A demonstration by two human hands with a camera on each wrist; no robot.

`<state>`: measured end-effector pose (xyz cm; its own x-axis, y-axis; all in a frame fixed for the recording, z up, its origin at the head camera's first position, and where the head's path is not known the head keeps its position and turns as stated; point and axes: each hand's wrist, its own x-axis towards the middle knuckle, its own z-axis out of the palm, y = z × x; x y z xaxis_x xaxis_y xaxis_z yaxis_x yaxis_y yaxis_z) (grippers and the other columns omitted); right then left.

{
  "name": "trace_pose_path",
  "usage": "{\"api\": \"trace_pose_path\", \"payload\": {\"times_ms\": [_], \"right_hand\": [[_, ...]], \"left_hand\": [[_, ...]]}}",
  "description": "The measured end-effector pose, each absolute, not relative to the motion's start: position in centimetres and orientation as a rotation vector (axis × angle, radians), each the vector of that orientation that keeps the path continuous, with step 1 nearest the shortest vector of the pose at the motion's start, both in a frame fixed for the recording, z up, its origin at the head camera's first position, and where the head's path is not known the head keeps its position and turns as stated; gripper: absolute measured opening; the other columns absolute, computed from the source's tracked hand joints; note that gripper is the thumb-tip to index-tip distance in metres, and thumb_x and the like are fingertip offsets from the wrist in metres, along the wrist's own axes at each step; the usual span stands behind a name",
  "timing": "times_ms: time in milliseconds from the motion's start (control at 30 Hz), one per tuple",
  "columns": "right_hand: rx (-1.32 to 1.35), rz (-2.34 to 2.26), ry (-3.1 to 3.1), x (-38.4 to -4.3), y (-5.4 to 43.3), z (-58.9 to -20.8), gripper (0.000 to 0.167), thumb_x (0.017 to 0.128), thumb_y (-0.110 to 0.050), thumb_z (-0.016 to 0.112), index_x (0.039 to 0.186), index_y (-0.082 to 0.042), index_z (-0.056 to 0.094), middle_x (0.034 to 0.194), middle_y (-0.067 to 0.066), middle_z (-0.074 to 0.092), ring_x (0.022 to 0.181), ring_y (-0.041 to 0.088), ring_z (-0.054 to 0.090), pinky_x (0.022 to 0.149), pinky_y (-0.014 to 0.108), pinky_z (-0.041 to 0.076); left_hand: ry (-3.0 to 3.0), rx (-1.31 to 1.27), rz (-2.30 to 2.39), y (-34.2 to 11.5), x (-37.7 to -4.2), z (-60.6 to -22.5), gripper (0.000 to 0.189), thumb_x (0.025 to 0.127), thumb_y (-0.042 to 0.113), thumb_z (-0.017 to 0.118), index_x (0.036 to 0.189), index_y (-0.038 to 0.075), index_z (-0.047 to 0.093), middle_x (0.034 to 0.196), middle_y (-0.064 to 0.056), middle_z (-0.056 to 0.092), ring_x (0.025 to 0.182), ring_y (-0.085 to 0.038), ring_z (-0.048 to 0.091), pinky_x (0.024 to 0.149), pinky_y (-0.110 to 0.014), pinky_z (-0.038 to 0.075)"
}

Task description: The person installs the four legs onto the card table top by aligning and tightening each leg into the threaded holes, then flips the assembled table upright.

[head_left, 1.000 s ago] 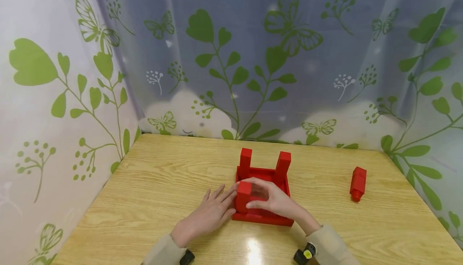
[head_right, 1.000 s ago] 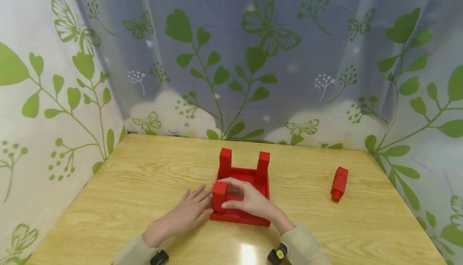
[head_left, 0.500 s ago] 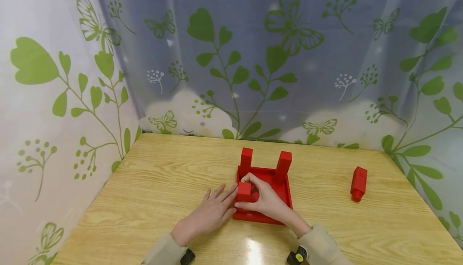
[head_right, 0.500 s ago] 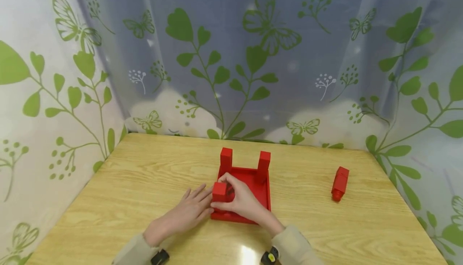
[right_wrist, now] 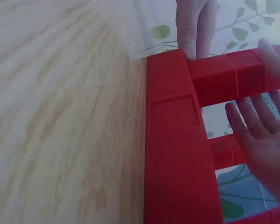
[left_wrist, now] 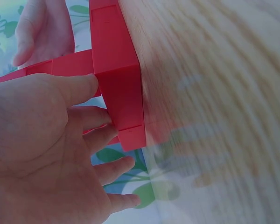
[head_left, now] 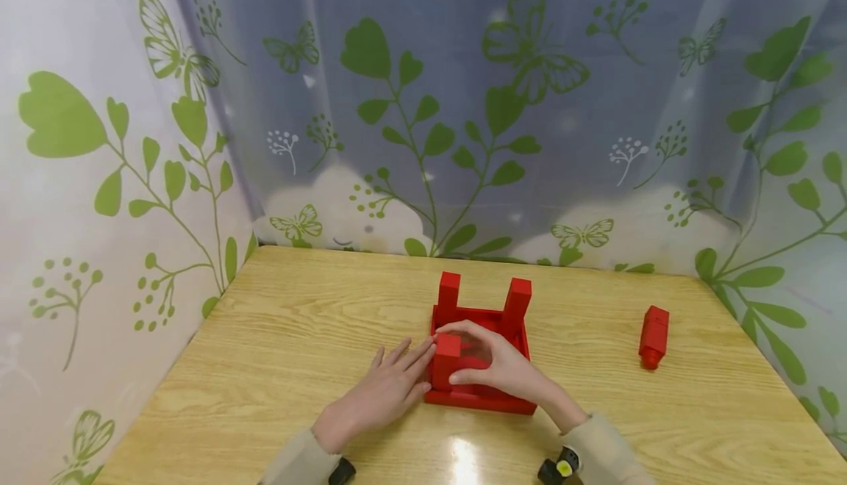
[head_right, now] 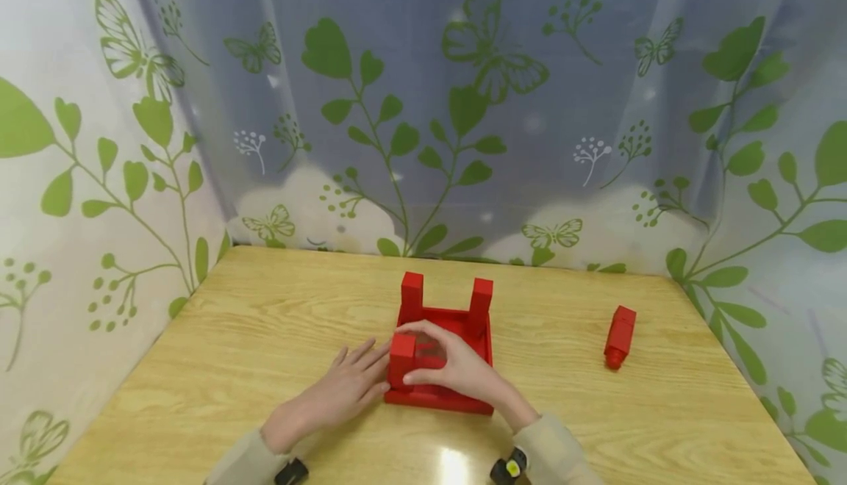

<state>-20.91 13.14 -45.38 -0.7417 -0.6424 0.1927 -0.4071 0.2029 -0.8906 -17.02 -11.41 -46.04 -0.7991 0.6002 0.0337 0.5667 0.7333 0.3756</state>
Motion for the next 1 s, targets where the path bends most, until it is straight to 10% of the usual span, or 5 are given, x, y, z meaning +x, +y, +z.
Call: {"api": "trace_pose_path", "payload": {"times_ms": [333,1000], "right_hand": [[-1.024,-1.55,2.103,-21.0,13.8,-45.3,0.062,0.095,-0.012,0.072,0.151,-0.008,0.046,0.152,0.015,0.049,0.136,0.02,0.052,0.107,0.024,0.043],[-1.072,-1.405,2.604,-20.8,10.6,-46.1,0.048,0.086,-0.032,0.083,0.125,-0.013,0.062,0.12,0.0,0.065,0.109,0.01,0.059,0.09,0.03,0.051]], "left_hand": [[2.836,0.959,0.581,-11.4,-17.1,-46.1,0.054,0.109,0.029,0.048,0.156,0.003,0.039,0.166,-0.009,0.028,0.15,-0.045,0.024,0.113,-0.074,0.02],[2.838,0.938,0.564,-11.4,-17.2,-46.3,0.056,0.109,0.032,0.047,0.157,0.006,0.037,0.167,-0.004,0.026,0.15,-0.043,0.025,0.112,-0.074,0.022]]}}
